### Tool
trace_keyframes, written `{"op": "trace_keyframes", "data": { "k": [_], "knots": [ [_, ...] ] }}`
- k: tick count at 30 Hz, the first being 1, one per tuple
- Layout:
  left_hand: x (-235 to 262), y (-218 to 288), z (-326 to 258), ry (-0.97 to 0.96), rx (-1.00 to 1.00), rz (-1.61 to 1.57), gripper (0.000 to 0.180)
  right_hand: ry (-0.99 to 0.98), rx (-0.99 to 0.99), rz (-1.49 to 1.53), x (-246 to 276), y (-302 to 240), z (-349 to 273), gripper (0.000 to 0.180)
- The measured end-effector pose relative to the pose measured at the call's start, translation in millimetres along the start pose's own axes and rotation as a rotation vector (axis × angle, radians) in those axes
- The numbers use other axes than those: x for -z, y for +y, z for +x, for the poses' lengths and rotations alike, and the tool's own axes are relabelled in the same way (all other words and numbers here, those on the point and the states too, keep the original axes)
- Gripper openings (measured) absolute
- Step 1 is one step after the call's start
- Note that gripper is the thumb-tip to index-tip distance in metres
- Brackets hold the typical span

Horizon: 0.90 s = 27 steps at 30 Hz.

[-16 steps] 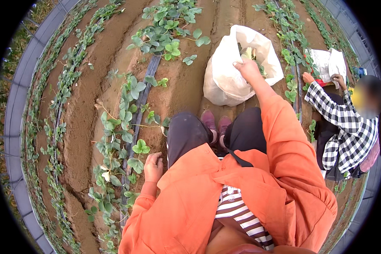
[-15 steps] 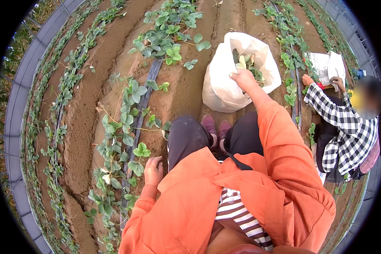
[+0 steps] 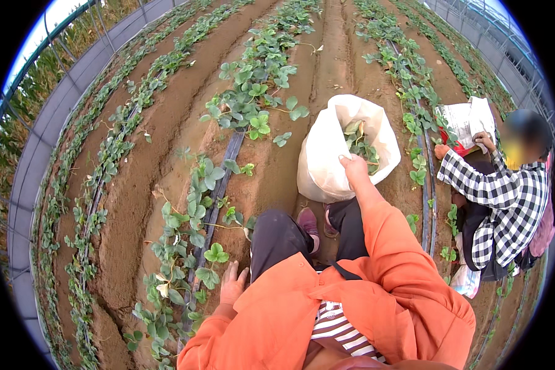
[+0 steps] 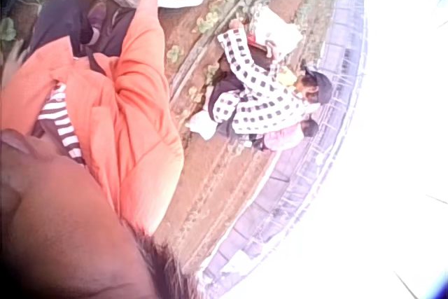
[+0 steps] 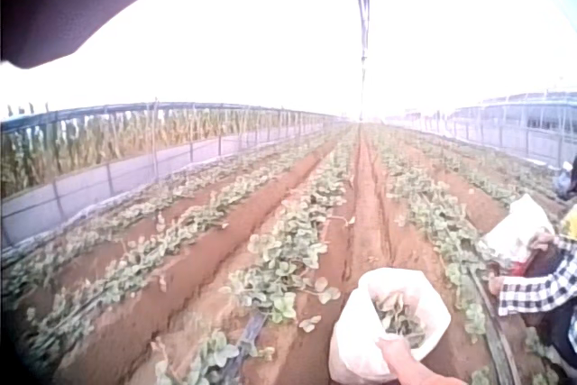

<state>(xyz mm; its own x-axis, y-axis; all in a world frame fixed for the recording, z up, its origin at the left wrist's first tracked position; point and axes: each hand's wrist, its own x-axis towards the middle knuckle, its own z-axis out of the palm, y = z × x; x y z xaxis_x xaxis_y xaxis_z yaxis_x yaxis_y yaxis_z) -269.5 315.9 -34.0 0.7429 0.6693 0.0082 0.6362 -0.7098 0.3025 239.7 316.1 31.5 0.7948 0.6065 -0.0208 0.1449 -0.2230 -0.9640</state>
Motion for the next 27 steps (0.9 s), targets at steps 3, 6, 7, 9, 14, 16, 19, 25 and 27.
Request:
{"op": "trace_keyframes", "data": {
  "k": [3,6,7,9,14,16,19,25,27],
  "knots": [
    [2.7,1.7,5.5,0.056,-0.006,0.035,0.048,0.013,-0.015,-0.016,-3.4,14.0,14.0,0.031],
    [10.3,15.4,21.9,0.073,-0.103,0.189,0.043,0.046,0.028,0.081,3.0,50.8,30.0,0.032],
    [8.1,8.7,18.3,0.03,-0.161,0.29,0.04,0.033,0.024,0.064,-4.8,50.8,31.3,0.031],
    [3.1,8.6,28.8,-0.046,-0.304,0.235,0.041,0.025,0.013,0.0,-10.9,50.8,28.3,0.031],
    [12.7,21.1,79.2,-0.13,-0.261,0.158,0.044,-0.031,-0.035,0.119,-1.0,31.8,25.4,0.03],
    [17.4,16.7,89.6,-0.123,-0.234,0.209,0.043,-0.043,-0.016,0.041,-0.7,18.3,30.7,0.03],
    [7.7,0.5,89.7,-0.165,-0.302,0.293,0.044,-0.087,-0.02,0.053,2.1,-11.1,26.7,0.028],
    [-17.0,-8.6,89.5,0.118,-0.332,0.259,0.03,-0.159,0.185,-0.403,7.0,-53.2,42.6,0.026],
    [-33.6,-23.4,88.3,0.342,-0.425,0.335,0.027,-0.193,0.307,-0.579,0.7,-74.3,46.7,0.03]
  ]
}}
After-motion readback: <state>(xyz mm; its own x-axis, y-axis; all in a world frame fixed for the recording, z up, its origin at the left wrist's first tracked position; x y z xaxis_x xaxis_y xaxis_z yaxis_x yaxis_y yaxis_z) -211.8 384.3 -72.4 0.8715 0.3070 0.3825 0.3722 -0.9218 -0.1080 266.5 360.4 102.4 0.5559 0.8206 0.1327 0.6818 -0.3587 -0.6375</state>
